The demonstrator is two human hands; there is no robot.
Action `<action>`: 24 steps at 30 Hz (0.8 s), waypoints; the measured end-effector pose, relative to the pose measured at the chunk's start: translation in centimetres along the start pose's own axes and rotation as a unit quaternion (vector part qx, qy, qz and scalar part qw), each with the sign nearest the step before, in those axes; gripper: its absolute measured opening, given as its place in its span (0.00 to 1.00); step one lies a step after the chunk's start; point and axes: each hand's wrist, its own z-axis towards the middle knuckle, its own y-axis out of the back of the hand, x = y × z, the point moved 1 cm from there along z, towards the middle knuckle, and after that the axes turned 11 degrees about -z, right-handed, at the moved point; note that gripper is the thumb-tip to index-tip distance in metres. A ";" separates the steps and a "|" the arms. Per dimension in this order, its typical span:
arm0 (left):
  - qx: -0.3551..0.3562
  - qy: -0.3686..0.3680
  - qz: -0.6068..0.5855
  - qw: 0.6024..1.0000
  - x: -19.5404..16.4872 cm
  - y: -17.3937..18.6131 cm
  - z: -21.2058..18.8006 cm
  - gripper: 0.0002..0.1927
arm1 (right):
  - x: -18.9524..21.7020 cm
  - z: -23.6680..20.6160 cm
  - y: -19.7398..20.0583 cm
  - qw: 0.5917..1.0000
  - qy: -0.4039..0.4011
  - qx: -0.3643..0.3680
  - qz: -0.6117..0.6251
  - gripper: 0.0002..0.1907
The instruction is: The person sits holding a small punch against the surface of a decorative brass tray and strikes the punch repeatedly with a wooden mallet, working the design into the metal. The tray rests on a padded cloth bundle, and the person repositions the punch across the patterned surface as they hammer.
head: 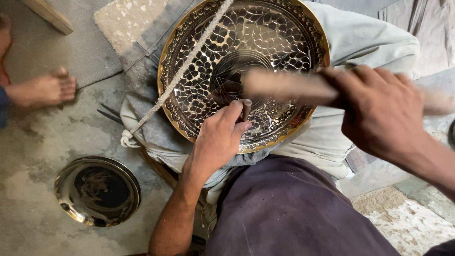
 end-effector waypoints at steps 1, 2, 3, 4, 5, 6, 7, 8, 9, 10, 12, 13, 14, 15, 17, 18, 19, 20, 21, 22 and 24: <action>0.001 0.007 -0.002 1.000 0.0 0.0 0.0 0.21 | 0.0 -0.1 -0.1 0.992 -0.034 0.028 0.116 0.31; 0.002 0.014 -0.005 1.000 0.0 -0.1 0.1 0.21 | 0.0 -0.1 -0.2 0.969 -0.066 0.056 0.231 0.33; 0.004 0.021 -0.008 1.000 0.0 -0.2 0.1 0.22 | 0.1 -0.2 -0.3 0.931 -0.098 0.083 0.342 0.36; 0.010 0.027 0.002 1.000 0.1 -0.2 0.2 0.21 | 0.2 -0.2 -0.1 0.971 -0.063 0.054 0.223 0.34; 0.015 0.035 0.011 0.999 0.1 -0.2 0.2 0.20 | 0.4 -0.2 0.0 0.994 -0.026 0.026 0.101 0.32; 0.023 0.044 0.020 0.999 0.1 -0.2 0.2 0.19 | 0.5 -0.3 0.1 1.000 0.012 -0.002 -0.022 0.30; 0.017 0.033 0.013 0.999 0.0 -0.2 0.2 0.20 | 0.5 -0.4 0.1 0.996 -0.040 0.036 0.075 0.32; 0.009 0.021 0.006 1.000 0.0 -0.2 0.1 0.21 | 0.5 -0.5 0.1 0.978 -0.090 0.073 0.171 0.34; 0.001 0.010 -0.002 1.000 -0.1 -0.1 0.0 0.22 | 0.5 -0.6 0.2 0.948 -0.137 0.111 0.264 0.36; 0.000 0.009 0.006 1.000 -0.1 -0.1 0.0 0.22 | 0.6 -0.6 0.4 0.977 -0.100 0.091 0.164 0.33; -0.002 0.011 0.022 1.000 -0.2 0.0 -0.1 0.21 | 0.7 -0.7 0.8 0.998 -0.021 0.053 -0.039 0.28; -0.005 0.008 0.009 1.000 -0.3 0.0 -0.2 0.21 | 0.7 -0.7 0.9 0.998 -0.034 0.044 0.027 0.29; -0.009 0.002 -0.002 1.000 -0.3 0.0 -0.2 0.21 | 0.7 -0.6 1.1 0.994 -0.049 0.032 0.091 0.30; -0.012 -0.006 -0.013 1.000 -0.3 0.0 -0.1 0.22 | 0.7 -0.5 1.2 0.986 -0.064 0.020 0.153 0.31; -0.012 0.000 -0.018 1.000 -0.3 -0.1 0.0 0.21 | 1.0 -0.3 1.3 0.998 -0.026 -0.003 0.057 0.30; -0.012 0.006 -0.020 1.000 -0.3 -0.1 -0.1 0.21 | 1.1 -0.2 1.3 1.000 -0.005 -0.012 0.010 0.29; -0.014 0.000 -0.010 1.000 -0.3 -0.1 -0.1 0.20 | 1.2 -0.2 1.3 1.000 -0.003 0.003 0.004 0.27; -0.018 -0.006 -0.001 1.000 -0.3 0.0 -0.2 0.20 | 1.3 -0.2 1.3 1.000 -0.001 0.017 -0.002 0.26; -0.020 -0.014 0.007 1.000 -0.3 -0.1 -0.2 0.20 | 1.3 -0.3 1.3 0.999 -0.001 0.032 -0.010 0.24; -0.020 0.001 0.007 1.000 -0.2 -0.1 -0.2 0.19 | 1.3 -0.3 1.3 0.999 0.000 0.025 -0.027 0.26; -0.022 0.035 0.005 0.999 -0.1 -0.3 -0.3 0.17 | 0.9 -0.5 1.8 0.998 0.005 0.014 -0.062 0.29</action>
